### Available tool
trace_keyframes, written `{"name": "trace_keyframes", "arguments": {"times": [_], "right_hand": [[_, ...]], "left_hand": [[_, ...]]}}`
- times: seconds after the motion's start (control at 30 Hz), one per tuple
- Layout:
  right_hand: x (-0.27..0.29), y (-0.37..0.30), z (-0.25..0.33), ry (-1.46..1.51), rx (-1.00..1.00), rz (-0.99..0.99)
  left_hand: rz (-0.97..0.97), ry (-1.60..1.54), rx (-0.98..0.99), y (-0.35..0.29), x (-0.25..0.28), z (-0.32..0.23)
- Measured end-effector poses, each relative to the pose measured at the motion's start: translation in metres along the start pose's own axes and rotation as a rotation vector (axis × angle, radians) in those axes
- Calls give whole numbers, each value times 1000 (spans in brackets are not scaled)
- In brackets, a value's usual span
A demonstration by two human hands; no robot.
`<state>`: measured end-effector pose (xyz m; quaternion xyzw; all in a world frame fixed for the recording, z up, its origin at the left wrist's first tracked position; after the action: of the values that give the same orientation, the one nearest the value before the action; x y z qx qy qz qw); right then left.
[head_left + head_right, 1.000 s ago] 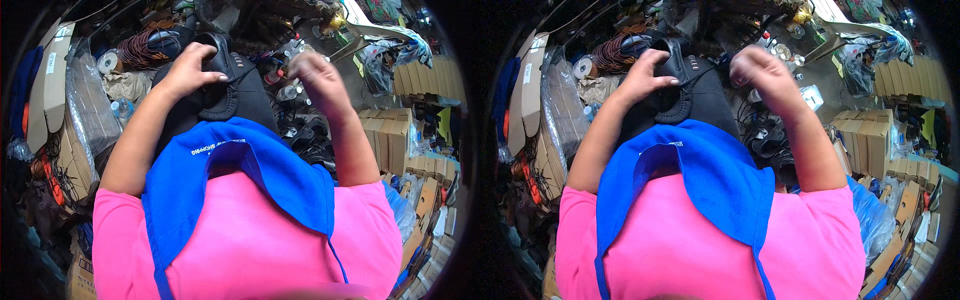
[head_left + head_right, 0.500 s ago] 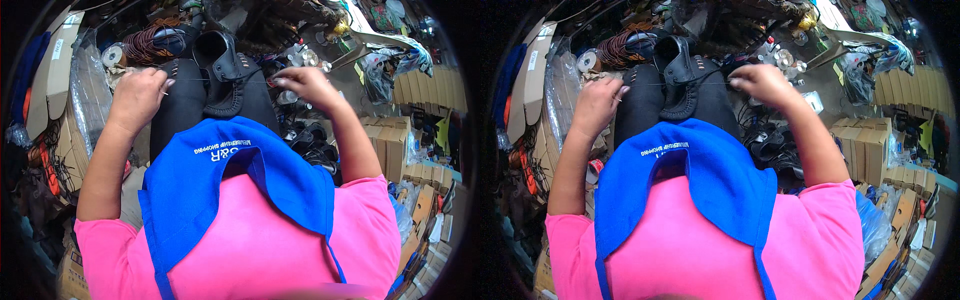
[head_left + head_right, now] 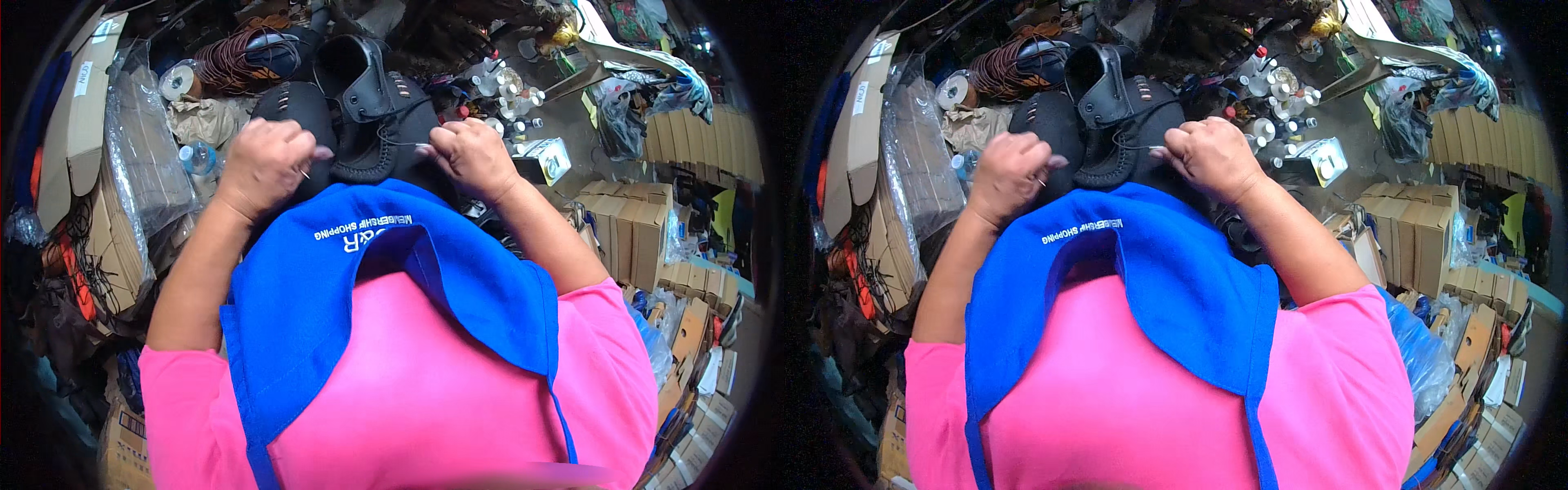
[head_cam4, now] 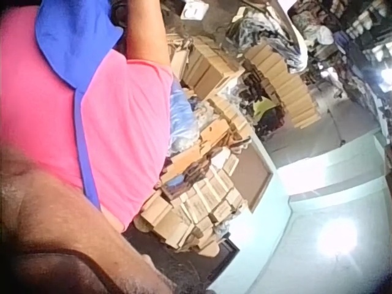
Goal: The person is hand-stitching the components of a black shoe upper together in a shoe manufacturing environment.
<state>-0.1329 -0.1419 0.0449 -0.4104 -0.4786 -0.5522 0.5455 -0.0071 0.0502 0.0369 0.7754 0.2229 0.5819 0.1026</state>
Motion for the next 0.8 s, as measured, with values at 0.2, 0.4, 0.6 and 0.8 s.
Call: {"name": "trace_keyframes", "arguments": {"times": [0.2, 0.4, 0.6, 0.8], "right_hand": [[-25, -27, -71, 498, -495, 178], [-15, -23, -91, 907, -670, 154], [7, 11, -39, 611, -435, 53], [20, 28, -20, 190, -227, 27]], "left_hand": [[-18, -173, 472, -25, 10, 50], [-73, -459, 544, 32, -13, 19], [40, -767, 634, 55, -61, 19], [48, -860, 666, 51, -70, 24]]}}
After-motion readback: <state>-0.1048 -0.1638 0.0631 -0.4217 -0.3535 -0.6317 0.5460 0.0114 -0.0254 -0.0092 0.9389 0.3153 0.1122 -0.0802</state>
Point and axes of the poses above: each hand's wrist, its own y-axis towards the middle knuckle, its own x-axis out of the back of the hand, z = x × y, the point moved 7 cm from there along y, towards the middle knuckle, and after that the axes turned 4 degrees about -x, right-handed, at the moved point
